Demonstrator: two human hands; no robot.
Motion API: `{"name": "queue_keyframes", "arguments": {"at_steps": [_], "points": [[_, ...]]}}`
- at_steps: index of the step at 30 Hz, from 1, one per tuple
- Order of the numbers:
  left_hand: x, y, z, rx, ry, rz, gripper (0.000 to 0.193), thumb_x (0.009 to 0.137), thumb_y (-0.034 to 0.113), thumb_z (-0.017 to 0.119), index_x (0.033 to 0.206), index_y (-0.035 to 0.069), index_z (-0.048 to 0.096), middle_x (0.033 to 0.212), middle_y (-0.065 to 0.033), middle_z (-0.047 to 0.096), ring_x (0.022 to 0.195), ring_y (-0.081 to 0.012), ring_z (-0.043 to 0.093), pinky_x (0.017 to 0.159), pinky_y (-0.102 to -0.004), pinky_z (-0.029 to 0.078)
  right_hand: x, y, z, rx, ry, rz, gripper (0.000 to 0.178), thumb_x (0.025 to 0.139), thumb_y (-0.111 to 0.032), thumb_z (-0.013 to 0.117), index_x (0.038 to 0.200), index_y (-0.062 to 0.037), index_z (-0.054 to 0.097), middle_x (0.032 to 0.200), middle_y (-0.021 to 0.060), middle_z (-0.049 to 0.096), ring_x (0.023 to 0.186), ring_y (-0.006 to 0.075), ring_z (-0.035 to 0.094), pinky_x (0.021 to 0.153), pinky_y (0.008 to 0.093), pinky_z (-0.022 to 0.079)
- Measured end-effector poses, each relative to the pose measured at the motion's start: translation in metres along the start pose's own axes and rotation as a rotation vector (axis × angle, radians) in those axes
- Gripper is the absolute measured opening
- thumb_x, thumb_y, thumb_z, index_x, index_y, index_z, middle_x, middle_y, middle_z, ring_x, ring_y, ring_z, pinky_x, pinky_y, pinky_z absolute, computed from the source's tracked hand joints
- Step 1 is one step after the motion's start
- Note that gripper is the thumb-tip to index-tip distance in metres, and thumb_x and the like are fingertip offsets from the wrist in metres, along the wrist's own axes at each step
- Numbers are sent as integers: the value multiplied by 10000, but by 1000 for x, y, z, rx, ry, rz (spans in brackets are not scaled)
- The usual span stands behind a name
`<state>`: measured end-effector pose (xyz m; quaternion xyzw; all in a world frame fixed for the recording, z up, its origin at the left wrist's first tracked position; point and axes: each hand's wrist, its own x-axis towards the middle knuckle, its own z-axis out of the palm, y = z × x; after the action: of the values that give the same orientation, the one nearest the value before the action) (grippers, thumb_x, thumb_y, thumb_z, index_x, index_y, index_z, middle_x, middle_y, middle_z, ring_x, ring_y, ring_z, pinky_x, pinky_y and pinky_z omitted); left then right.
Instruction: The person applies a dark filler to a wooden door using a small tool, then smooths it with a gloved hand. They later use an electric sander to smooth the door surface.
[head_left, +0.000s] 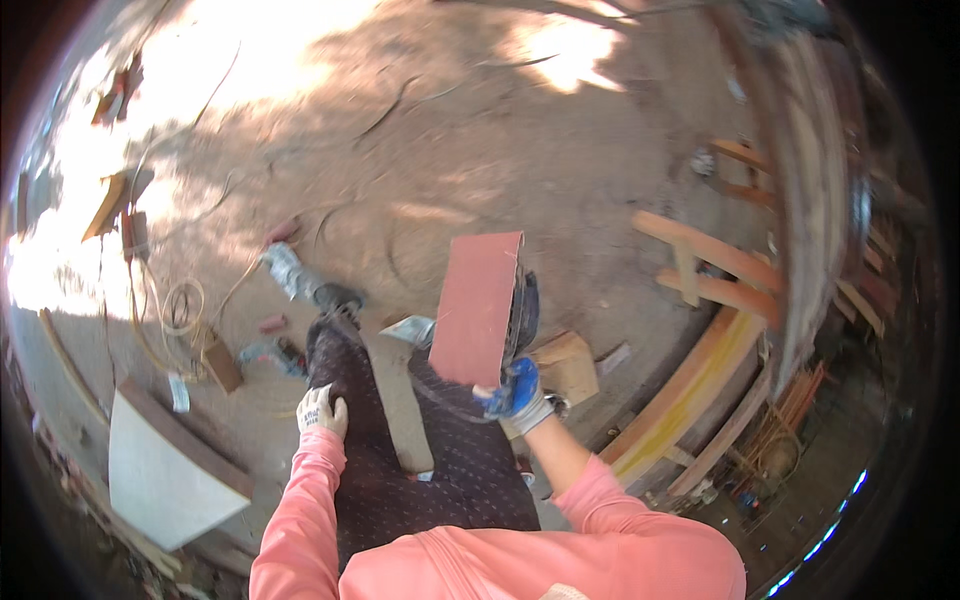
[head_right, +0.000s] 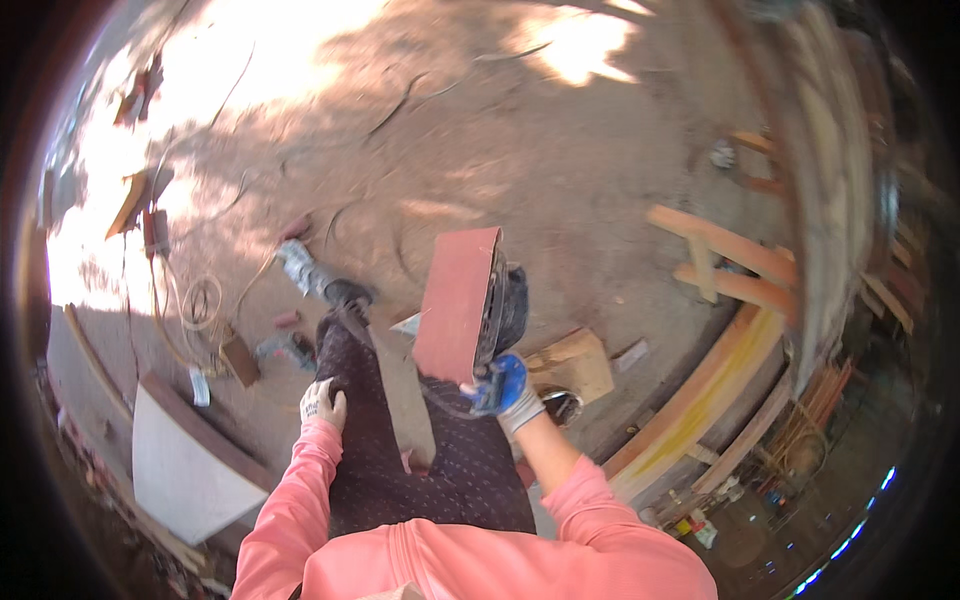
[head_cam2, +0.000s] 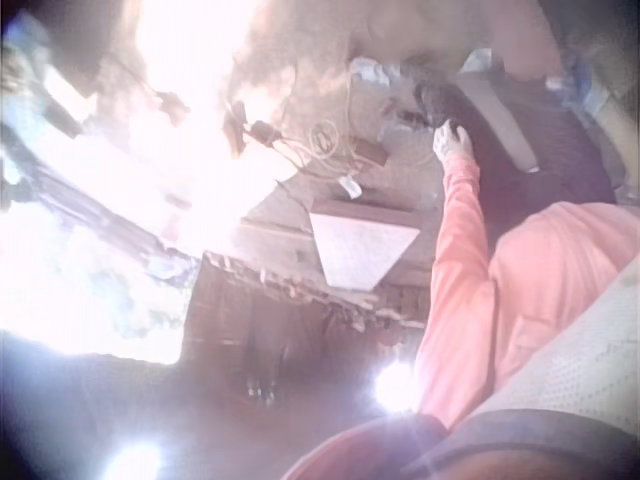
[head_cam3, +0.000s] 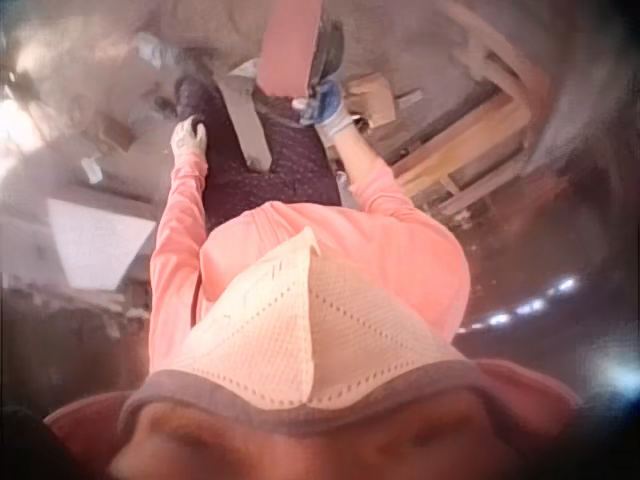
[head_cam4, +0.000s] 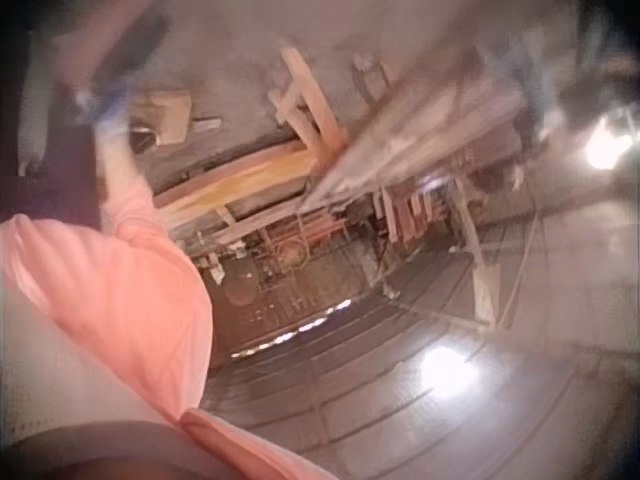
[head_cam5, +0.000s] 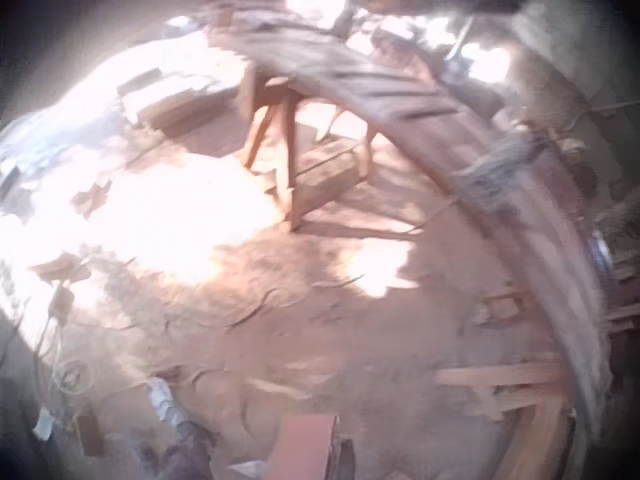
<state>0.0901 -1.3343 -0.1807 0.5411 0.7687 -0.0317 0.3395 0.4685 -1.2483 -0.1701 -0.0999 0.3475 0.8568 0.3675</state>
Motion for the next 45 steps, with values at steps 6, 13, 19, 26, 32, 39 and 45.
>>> {"name": "queue_keyframes", "arguments": {"at_steps": [6,13,19,26,32,39,45], "points": [[-32,70,5,-246,-91,144,294,845,173,703,1124,89,743,1117,-150,743,1105,-336,681,1032,-436,507,-126,-4,122,-455,53,-292,398,881,-286,574,1030,59,703,930,214,688,842,361,649,852,481,557],[53,188,-100,-101,194,584,227,865,295,715,911,80,774,1203,-97,737,1257,-394,588,1102,-498,423,-275,-29,294,-1112,745,-1425,274,843,-44,705,1101,13,635,857,96,690,634,208,651,543,340,543],[112,316,-258,-81,289,766,310,888,288,704,1085,52,745,1241,-117,720,1292,-390,569,1110,-480,421,-296,-155,359,-1373,765,-1667,298,837,-77,698,1119,12,660,887,91,693,653,207,650,605,369,544],[232,524,-335,-167,259,1024,695,912,376,718,1459,2,511,1394,-240,593,1336,-420,526,1110,-458,435,-269,-265,420,-1497,1341,-1555,446,748,-258,734,1046,72,715,880,251,734,836,388,734,748,448,552],[314,704,-312,-105,20,871,650,897,355,789,1375,-17,555,1269,-193,680,1169,-346,654,1026,-413,510,-279,-262,404,-1459,1502,-1442,400,723,-208,760,1014,66,749,884,230,752,857,328,744,773,417,554],[390,719,-306,-726,-685,428,277,876,229,792,1068,66,678,749,-70,658,523,-194,600,468,-356,483,-269,-258,423,-1416,1686,-1408,429,723,-231,775,1031,65,739,951,281,742,955,410,733,837,442,551],[291,536,-335,-827,-601,241,299,883,208,785,1107,47,671,755,-31,627,584,-162,613,502,-324,488,-265,-242,435,-1330,1481,-1363,406,716,-280,728,930,65,748,835,266,729,868,400,740,798,452,562]]}}
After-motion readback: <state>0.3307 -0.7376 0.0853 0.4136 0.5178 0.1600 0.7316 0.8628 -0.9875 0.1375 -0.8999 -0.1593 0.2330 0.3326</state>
